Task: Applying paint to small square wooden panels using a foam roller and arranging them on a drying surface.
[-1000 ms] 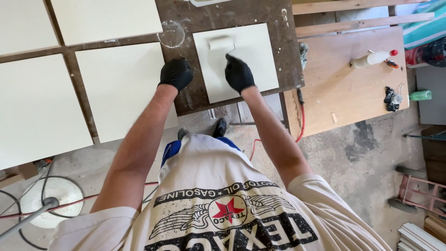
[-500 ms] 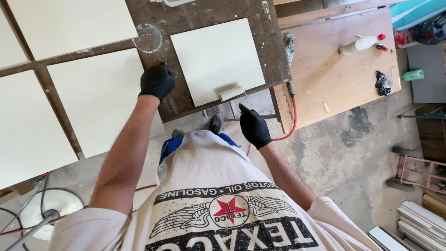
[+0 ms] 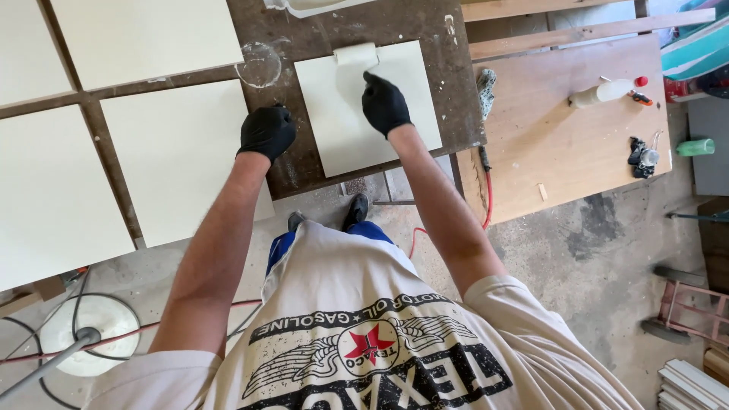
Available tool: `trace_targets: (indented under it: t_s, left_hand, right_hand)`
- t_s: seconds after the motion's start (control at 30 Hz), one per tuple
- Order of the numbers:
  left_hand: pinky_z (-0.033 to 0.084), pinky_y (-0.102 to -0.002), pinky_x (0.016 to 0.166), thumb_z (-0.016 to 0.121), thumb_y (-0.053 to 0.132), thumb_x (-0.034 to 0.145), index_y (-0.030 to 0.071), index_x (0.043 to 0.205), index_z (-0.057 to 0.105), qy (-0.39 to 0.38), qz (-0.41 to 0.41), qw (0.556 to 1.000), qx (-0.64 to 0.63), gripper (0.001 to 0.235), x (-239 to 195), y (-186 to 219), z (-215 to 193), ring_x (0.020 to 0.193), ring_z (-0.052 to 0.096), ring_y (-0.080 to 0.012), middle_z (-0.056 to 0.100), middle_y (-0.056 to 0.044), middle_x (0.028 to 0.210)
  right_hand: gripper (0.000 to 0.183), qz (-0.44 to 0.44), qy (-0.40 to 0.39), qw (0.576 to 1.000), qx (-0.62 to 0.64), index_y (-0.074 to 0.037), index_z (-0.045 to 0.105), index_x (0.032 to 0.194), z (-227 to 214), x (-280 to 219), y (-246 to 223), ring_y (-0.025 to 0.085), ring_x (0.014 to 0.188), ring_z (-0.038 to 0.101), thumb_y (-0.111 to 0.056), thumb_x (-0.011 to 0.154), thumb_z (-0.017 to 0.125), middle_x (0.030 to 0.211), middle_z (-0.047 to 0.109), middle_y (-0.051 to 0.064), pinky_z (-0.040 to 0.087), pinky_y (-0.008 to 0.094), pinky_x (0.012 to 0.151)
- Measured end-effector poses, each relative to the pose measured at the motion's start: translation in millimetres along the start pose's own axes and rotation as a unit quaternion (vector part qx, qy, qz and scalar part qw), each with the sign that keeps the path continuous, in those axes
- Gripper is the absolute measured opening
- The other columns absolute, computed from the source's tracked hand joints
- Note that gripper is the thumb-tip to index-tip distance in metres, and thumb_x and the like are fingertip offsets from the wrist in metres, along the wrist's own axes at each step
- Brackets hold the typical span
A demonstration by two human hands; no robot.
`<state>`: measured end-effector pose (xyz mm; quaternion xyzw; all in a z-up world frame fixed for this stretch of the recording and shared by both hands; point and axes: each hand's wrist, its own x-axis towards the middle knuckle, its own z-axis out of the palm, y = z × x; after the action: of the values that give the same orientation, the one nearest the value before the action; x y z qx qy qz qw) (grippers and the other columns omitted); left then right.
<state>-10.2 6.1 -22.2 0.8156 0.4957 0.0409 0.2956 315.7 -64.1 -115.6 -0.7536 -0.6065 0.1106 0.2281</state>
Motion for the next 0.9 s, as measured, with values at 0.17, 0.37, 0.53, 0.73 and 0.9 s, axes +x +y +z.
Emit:
trace_targets:
  t_s: [0.17, 0.37, 0.53, 0.73, 0.9]
  left_hand:
    - [0.056, -0.045, 0.075, 0.050, 0.023, 0.088, 0.013, 0.070, 0.069, -0.014, 0.008, 1.000, -0.002, 0.028, 1.8, -1.1, 0.3, 0.082, 0.071, -0.0430, 0.068, -0.015, 0.070]
    - [0.057, -0.048, 0.080, 0.051, 0.027, 0.088, 0.016, 0.082, 0.073, -0.028, 0.006, 0.999, 0.016, 0.025, 1.1, 1.8, -5.3, 0.090, 0.073, -0.0407, 0.072, -0.014, 0.080]
    - [0.057, -0.049, 0.089, 0.050, 0.031, 0.092, 0.021, 0.105, 0.080, -0.042, -0.017, 0.998, 0.031, 0.034, 0.5, 5.0, -4.7, 0.102, 0.072, -0.0381, 0.077, -0.012, 0.099]
    - [0.055, -0.048, 0.096, 0.049, 0.032, 0.093, 0.024, 0.120, 0.078, -0.046, -0.045, 0.998, 0.025, 0.041, -0.7, 8.7, -10.5, 0.111, 0.071, -0.0361, 0.077, -0.011, 0.112]
    - [0.057, -0.049, 0.086, 0.053, 0.029, 0.087, 0.019, 0.085, 0.078, -0.028, -0.033, 0.999, -0.013, 0.027, 0.7, 5.3, -10.3, 0.095, 0.072, -0.0436, 0.076, -0.013, 0.087]
  right_hand:
    - [0.048, -0.079, -0.017, 0.970, -0.231, -0.021, 0.053, 0.148, -74.5, -158.1, -59.1, 0.015, 0.106, 0.069, -0.023, 0.101, 0.054, 0.100, 0.074, -0.001, 0.054, 0.030, 0.098]
    - [0.046, 0.006, -0.080, 0.979, -0.189, -0.014, 0.059, 0.142, -130.5, -262.3, -79.5, 0.025, 0.091, 0.070, -0.017, 0.096, 0.062, 0.092, 0.070, 0.006, 0.056, 0.035, 0.091]
    - [0.050, 0.054, 0.000, 0.992, -0.111, -0.031, 0.059, 0.142, -122.7, -263.0, -40.9, 0.020, 0.081, 0.071, -0.029, 0.093, 0.066, 0.089, 0.070, -0.002, 0.060, 0.034, 0.074]
    - [0.046, 0.000, -0.060, 0.997, -0.053, -0.014, 0.062, 0.142, -102.0, -203.9, -16.4, 0.017, 0.085, 0.073, -0.019, 0.096, 0.066, 0.089, 0.072, 0.002, 0.056, 0.019, 0.081]
    - [0.047, 0.038, -0.067, 0.926, 0.370, -0.008, 0.057, 0.148, -77.8, -63.6, 11.1, 0.011, 0.103, 0.068, -0.025, 0.104, 0.058, 0.109, 0.075, 0.001, 0.051, 0.023, 0.100]
